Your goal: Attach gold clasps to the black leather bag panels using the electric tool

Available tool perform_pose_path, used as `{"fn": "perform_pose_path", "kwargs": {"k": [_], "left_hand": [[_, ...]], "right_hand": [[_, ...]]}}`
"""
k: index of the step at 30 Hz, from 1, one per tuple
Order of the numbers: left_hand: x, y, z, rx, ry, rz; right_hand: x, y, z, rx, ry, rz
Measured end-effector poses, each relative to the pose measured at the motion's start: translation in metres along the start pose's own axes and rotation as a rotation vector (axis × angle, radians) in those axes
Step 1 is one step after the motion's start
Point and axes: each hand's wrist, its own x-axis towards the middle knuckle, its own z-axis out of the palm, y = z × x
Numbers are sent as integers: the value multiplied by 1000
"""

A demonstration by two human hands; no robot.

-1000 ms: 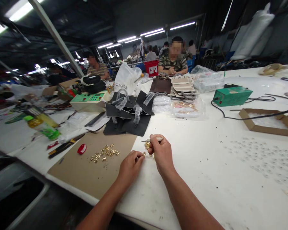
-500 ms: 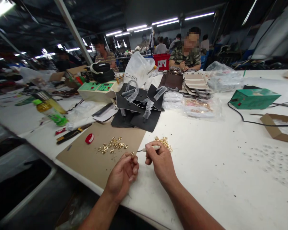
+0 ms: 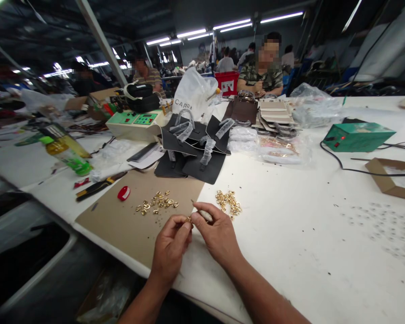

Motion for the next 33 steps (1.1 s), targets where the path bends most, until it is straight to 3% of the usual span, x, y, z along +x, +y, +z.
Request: {"fn": "perform_pose_path", "kwargs": {"k": [6, 11, 13, 16, 23, 29, 33], "left_hand": [[0, 10, 1, 141, 34, 94], [-3, 6, -4, 80, -39, -19], [-4, 5, -6, -1, -59, -63], [-6, 5, -9, -79, 2, -47], [-1, 3, -13, 74, 22, 35], [2, 0, -21, 131, 119, 73], [-1, -2, -25, 134, 199, -33]], "right_hand": [[-1, 7, 2, 80, -97, 8], [-3, 9, 0, 49, -89, -39], [-4, 8, 0, 6, -73, -84], [-6, 5, 1, -107, -58, -187], [-7, 10, 5, -273, -53, -379], [-9, 5, 6, -302, -47, -339], [-11, -4, 1, -209, 6, -226]]}}
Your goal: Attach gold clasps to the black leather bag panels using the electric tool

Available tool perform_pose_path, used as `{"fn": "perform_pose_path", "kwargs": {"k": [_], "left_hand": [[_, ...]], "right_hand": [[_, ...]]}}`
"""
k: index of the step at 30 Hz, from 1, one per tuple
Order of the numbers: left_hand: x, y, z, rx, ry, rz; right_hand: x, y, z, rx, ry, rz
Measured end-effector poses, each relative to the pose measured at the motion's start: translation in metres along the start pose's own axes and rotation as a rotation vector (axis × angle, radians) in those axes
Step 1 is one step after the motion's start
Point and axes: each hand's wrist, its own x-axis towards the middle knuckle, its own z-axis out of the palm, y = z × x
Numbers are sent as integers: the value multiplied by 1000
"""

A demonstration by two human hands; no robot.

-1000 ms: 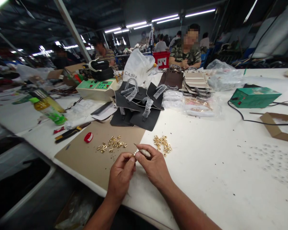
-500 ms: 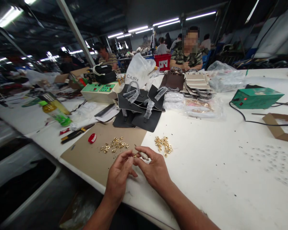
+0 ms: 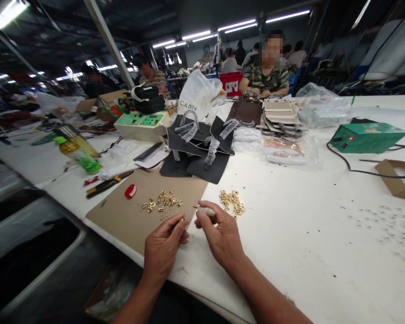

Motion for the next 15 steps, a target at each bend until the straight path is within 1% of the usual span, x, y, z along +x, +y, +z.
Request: {"fn": "perform_pose_path", "kwargs": {"k": [3, 5, 8, 15], "left_hand": [[-2, -5, 0, -35, -25, -87], [-3, -8, 1, -49, -55, -108], [-4, -9, 3, -69, -74, -106], [-4, -3, 5, -104, -78, -101]], "right_hand": [[0, -3, -3, 40, 23, 22], [0, -4, -2, 45, -2, 30], [1, -4, 0, 49, -51, 46], [0, -4, 2, 58, -80, 52]]}}
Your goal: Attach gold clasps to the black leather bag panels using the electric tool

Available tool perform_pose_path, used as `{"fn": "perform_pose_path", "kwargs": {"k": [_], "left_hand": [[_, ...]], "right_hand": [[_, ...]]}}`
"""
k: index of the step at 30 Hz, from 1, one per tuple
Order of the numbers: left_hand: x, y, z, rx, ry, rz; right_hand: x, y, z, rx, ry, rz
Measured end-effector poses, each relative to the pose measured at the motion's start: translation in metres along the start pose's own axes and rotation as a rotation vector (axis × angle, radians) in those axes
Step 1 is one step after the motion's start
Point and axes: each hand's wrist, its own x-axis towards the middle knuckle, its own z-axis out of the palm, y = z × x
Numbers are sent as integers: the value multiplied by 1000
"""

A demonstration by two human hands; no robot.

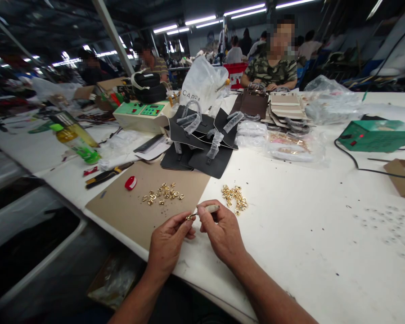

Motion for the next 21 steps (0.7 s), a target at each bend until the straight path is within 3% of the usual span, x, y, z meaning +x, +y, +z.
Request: {"fn": "perform_pose_path", "kwargs": {"k": [10, 14, 17, 21], "left_hand": [[-1, -1, 0, 86, 5, 56], [-3, 2, -7, 294, -26, 318], [-3, 6, -17, 445, -60, 517], [0, 14, -24, 514, 17, 521]], "right_hand": [[0, 1, 0, -9, -18, -26], [0, -1, 0, -103, -37, -69], [3, 1, -2, -59, -61, 61], [10, 8, -1, 210, -77, 313]]}}
